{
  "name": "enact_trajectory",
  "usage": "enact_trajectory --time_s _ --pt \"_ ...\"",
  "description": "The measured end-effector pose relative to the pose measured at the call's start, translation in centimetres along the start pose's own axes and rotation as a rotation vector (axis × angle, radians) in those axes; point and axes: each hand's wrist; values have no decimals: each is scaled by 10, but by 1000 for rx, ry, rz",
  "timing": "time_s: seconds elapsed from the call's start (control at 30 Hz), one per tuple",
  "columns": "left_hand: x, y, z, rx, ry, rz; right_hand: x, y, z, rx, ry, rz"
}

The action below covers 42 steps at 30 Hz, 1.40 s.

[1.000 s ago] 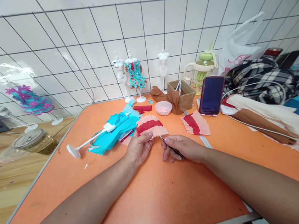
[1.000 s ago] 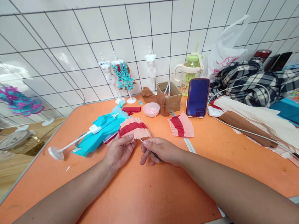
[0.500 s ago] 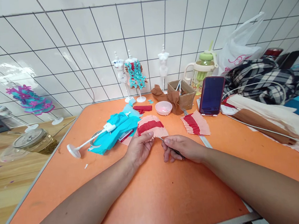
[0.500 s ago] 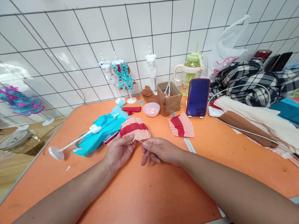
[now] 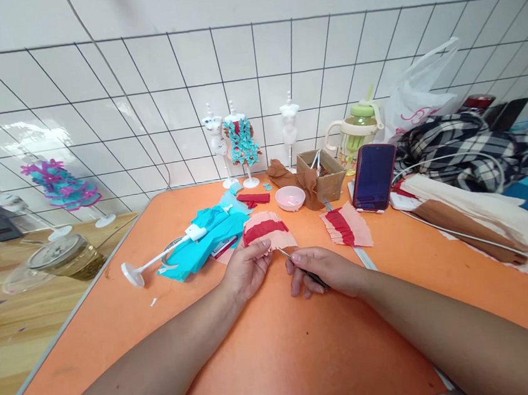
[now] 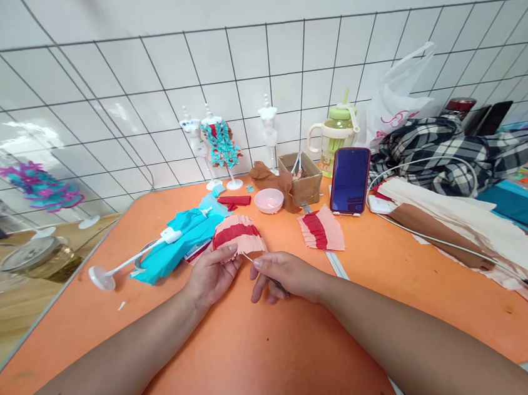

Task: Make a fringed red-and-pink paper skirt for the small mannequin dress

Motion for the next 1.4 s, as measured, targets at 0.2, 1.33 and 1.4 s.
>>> enact_trajectory --time_s 0.2,1.33,1.4 --pt "0 -1 0 -11 9 25 1 -1 0 -31 13 -1" --pt "-2 -2 6 -27 -5 21 -4 1 3 226 217 54" --pt "0 -1 6 -63 -104 48 -3 -2 0 91 214 -17"
Point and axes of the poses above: each hand's wrist, its own x-axis away from the middle knuckle, its own z-axis out of the back of the hand, y = z × x, and after that the axes turned 3 degrees about z, right-handed
